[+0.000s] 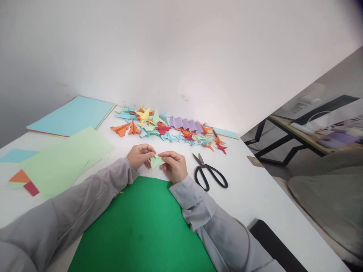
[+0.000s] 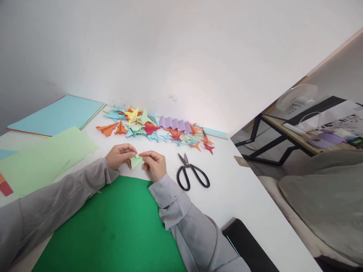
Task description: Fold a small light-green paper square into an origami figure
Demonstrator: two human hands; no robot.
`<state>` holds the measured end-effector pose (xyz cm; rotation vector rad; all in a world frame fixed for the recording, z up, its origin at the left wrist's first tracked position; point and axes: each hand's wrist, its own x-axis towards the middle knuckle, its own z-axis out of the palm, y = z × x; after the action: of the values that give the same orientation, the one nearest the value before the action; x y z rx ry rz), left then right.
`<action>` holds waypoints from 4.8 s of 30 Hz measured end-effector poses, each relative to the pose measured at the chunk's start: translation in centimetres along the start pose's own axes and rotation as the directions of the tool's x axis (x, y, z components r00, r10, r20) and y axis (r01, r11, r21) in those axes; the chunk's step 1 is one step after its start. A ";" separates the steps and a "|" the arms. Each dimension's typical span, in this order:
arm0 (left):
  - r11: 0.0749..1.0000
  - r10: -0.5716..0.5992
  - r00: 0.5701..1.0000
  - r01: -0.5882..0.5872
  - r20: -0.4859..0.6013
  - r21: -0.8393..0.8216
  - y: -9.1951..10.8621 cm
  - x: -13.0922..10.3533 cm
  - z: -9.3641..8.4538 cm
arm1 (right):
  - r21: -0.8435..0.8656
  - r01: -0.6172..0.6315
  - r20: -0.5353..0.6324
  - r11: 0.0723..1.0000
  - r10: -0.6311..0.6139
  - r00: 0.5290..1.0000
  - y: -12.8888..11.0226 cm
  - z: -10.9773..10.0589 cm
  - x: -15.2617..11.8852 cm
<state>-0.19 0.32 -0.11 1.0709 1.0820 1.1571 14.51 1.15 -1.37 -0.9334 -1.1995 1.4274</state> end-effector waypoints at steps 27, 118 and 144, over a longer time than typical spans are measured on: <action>0.997 0.072 0.997 -0.072 0.030 0.004 0.0 -0.2 0.0 | -0.043 0.008 -0.016 0.999 -0.008 1.000 0.1 0.2 0.1; 0.976 0.200 0.980 -0.197 -0.017 0.096 -0.1 -0.3 0.3 | -0.020 0.094 0.037 0.995 -0.094 0.995 0.0 0.4 -0.1; 0.946 0.287 0.947 -0.257 -0.141 0.197 -0.6 -0.4 0.2 | -0.170 0.113 0.016 0.979 -0.112 0.994 0.2 0.6 -0.4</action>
<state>0.07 -0.10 -0.61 1.3113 1.2116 1.4130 13.99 0.66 -1.46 -0.9614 -1.3744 1.2535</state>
